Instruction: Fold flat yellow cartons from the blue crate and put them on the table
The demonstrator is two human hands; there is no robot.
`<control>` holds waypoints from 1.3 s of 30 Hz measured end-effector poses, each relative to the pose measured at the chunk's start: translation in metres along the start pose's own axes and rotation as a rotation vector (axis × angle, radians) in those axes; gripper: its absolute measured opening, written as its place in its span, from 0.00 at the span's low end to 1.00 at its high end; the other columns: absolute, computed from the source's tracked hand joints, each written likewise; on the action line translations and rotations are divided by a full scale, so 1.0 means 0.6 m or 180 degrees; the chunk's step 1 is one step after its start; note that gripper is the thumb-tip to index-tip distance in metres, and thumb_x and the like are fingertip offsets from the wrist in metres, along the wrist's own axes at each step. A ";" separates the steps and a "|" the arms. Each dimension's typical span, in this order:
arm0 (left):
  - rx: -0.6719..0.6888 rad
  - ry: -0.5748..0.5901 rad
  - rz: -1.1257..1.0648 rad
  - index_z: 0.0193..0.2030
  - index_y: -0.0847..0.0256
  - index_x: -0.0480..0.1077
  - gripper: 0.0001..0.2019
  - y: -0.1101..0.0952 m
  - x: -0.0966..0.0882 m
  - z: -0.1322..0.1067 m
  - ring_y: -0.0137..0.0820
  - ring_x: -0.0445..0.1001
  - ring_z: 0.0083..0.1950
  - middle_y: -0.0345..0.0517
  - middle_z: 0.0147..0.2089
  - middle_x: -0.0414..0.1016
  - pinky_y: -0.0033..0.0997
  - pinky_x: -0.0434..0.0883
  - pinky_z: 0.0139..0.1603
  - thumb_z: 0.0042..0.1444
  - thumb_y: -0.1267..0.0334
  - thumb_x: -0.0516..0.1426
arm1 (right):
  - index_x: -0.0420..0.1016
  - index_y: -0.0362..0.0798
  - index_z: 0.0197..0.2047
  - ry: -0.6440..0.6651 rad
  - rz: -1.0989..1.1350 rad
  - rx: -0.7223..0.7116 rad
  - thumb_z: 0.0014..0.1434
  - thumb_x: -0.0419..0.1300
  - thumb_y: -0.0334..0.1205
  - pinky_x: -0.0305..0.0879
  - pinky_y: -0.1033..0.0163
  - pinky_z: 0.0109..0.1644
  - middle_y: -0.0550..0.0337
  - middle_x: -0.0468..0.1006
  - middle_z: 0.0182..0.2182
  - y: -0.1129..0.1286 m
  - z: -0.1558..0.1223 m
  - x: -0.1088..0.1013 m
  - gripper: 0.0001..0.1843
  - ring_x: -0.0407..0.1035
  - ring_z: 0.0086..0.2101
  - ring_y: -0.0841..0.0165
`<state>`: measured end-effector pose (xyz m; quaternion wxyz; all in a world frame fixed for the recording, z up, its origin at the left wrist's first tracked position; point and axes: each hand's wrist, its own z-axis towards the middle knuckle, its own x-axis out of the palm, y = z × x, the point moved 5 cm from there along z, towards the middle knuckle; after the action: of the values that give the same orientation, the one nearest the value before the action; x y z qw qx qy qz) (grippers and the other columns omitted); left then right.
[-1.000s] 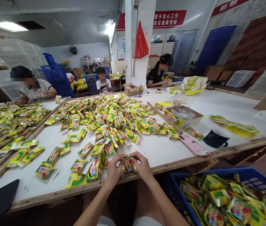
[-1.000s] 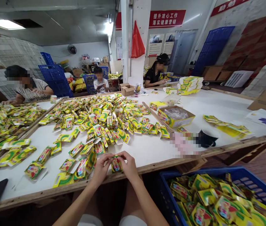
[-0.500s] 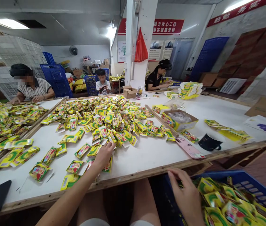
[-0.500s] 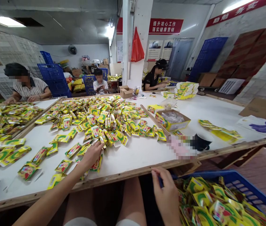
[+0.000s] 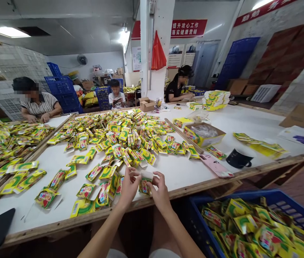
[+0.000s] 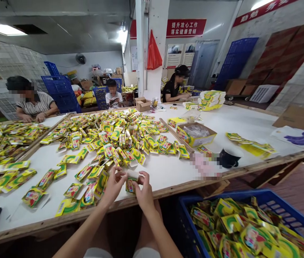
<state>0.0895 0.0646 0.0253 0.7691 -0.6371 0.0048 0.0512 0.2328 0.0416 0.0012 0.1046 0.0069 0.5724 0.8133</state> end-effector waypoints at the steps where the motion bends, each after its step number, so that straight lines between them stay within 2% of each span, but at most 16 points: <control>1: 0.0166 0.0097 0.0129 0.45 0.57 0.61 0.13 0.002 0.001 -0.004 0.30 0.74 0.36 0.42 0.37 0.74 0.28 0.68 0.35 0.53 0.64 0.58 | 0.55 0.50 0.52 -0.0071 0.0147 0.0055 0.58 0.56 0.39 0.72 0.59 0.42 0.52 0.77 0.42 -0.009 0.001 -0.006 0.20 0.75 0.39 0.63; 4: 0.0527 0.0352 0.0398 0.47 0.57 0.63 0.14 0.009 0.004 -0.013 0.34 0.74 0.46 0.46 0.45 0.73 0.35 0.69 0.46 0.54 0.64 0.58 | 0.60 0.50 0.49 -0.0050 0.0203 0.0042 0.59 0.56 0.41 0.71 0.60 0.44 0.52 0.76 0.44 -0.016 0.002 -0.016 0.15 0.74 0.41 0.63; 7: 0.0453 0.0594 0.0227 0.47 0.58 0.65 0.11 0.022 0.007 -0.012 0.32 0.75 0.42 0.47 0.46 0.73 0.35 0.72 0.45 0.56 0.63 0.56 | 0.68 0.49 0.42 0.0302 -0.0079 -0.0038 0.60 0.54 0.43 0.70 0.60 0.45 0.55 0.77 0.37 -0.004 0.011 -0.017 0.09 0.73 0.38 0.63; 11: 0.0479 0.0819 0.0349 0.47 0.58 0.67 0.11 0.025 0.007 -0.005 0.31 0.76 0.39 0.46 0.45 0.75 0.35 0.74 0.43 0.58 0.64 0.55 | 0.72 0.48 0.35 0.0539 -0.0412 -0.0162 0.61 0.52 0.44 0.69 0.60 0.43 0.55 0.76 0.33 0.018 0.032 -0.019 0.12 0.72 0.37 0.63; 14: 0.0765 0.0741 0.0479 0.45 0.59 0.69 0.09 0.017 0.003 -0.005 0.35 0.75 0.48 0.49 0.47 0.74 0.38 0.73 0.49 0.58 0.65 0.54 | 0.73 0.48 0.34 0.0463 -0.0434 -0.0320 0.61 0.52 0.42 0.68 0.59 0.45 0.54 0.75 0.35 0.024 0.041 -0.015 0.10 0.71 0.39 0.62; 16: 0.0904 0.0658 0.0519 0.44 0.59 0.69 0.08 0.014 0.003 -0.007 0.37 0.71 0.54 0.50 0.50 0.73 0.40 0.70 0.54 0.58 0.66 0.54 | 0.70 0.49 0.42 0.0284 -0.0276 -0.0250 0.60 0.53 0.40 0.69 0.59 0.44 0.55 0.75 0.36 0.017 0.041 -0.013 0.09 0.72 0.38 0.64; 17: 0.0925 0.0628 0.0486 0.44 0.59 0.69 0.08 0.015 0.004 -0.009 0.37 0.71 0.55 0.51 0.50 0.72 0.41 0.69 0.55 0.58 0.66 0.53 | 0.68 0.49 0.47 0.0200 -0.0202 -0.0202 0.60 0.53 0.39 0.69 0.59 0.44 0.56 0.76 0.36 0.013 0.041 -0.012 0.12 0.72 0.37 0.65; 19: 0.0929 0.0576 0.0362 0.48 0.59 0.66 0.10 0.016 0.006 -0.012 0.35 0.72 0.54 0.51 0.50 0.72 0.41 0.70 0.55 0.59 0.67 0.52 | 0.66 0.49 0.50 0.0159 -0.0178 -0.0189 0.60 0.53 0.37 0.69 0.59 0.45 0.57 0.76 0.37 0.007 0.038 -0.011 0.14 0.72 0.37 0.65; 21: 0.0989 0.0517 0.0348 0.50 0.59 0.64 0.12 0.014 0.007 -0.015 0.35 0.73 0.51 0.50 0.49 0.72 0.41 0.70 0.54 0.59 0.67 0.52 | 0.71 0.49 0.45 0.0288 -0.0264 -0.0307 0.60 0.53 0.37 0.69 0.59 0.46 0.55 0.76 0.39 0.009 0.034 -0.008 0.11 0.72 0.41 0.65; 23: 0.1073 0.0470 0.0509 0.48 0.60 0.67 0.10 0.008 0.008 -0.018 0.35 0.73 0.50 0.50 0.47 0.73 0.40 0.70 0.52 0.59 0.65 0.53 | 0.74 0.49 0.40 0.0433 -0.0340 -0.0445 0.60 0.54 0.39 0.69 0.59 0.47 0.54 0.76 0.41 0.015 0.030 -0.008 0.08 0.71 0.43 0.63; 26: 0.1090 0.0361 0.0640 0.40 0.61 0.71 0.06 -0.002 0.007 -0.020 0.36 0.73 0.46 0.49 0.41 0.74 0.38 0.70 0.49 0.58 0.64 0.55 | 0.75 0.49 0.41 0.0498 -0.0376 -0.0527 0.61 0.55 0.42 0.69 0.58 0.47 0.53 0.76 0.43 0.026 0.025 -0.008 0.10 0.70 0.44 0.63; 29: 0.0960 0.0253 0.0518 0.40 0.61 0.71 0.06 -0.005 0.005 -0.019 0.35 0.73 0.43 0.48 0.39 0.73 0.35 0.71 0.45 0.58 0.64 0.55 | 0.75 0.49 0.40 0.0452 -0.0441 -0.0499 0.62 0.53 0.42 0.70 0.59 0.45 0.53 0.77 0.40 0.032 0.026 -0.007 0.11 0.71 0.42 0.63; 35: 0.0525 0.0045 0.0192 0.38 0.62 0.72 0.08 0.007 0.007 -0.008 0.33 0.74 0.37 0.46 0.35 0.74 0.31 0.71 0.39 0.56 0.60 0.57 | 0.74 0.48 0.35 0.0346 -0.0655 -0.0324 0.61 0.54 0.45 0.69 0.61 0.37 0.56 0.78 0.31 0.035 0.048 -0.002 0.11 0.72 0.31 0.65; 39: 0.0452 -0.0065 0.0116 0.36 0.62 0.72 0.09 0.014 0.006 -0.005 0.32 0.74 0.36 0.45 0.34 0.75 0.30 0.70 0.38 0.56 0.59 0.57 | 0.73 0.48 0.34 0.0381 -0.0628 -0.0252 0.61 0.54 0.46 0.69 0.62 0.37 0.57 0.78 0.30 0.033 0.048 -0.005 0.12 0.72 0.31 0.65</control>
<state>0.0925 0.0633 0.0162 0.8113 -0.5802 0.0121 0.0712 0.2364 0.0616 0.0299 0.1499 -0.1021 0.5429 0.8199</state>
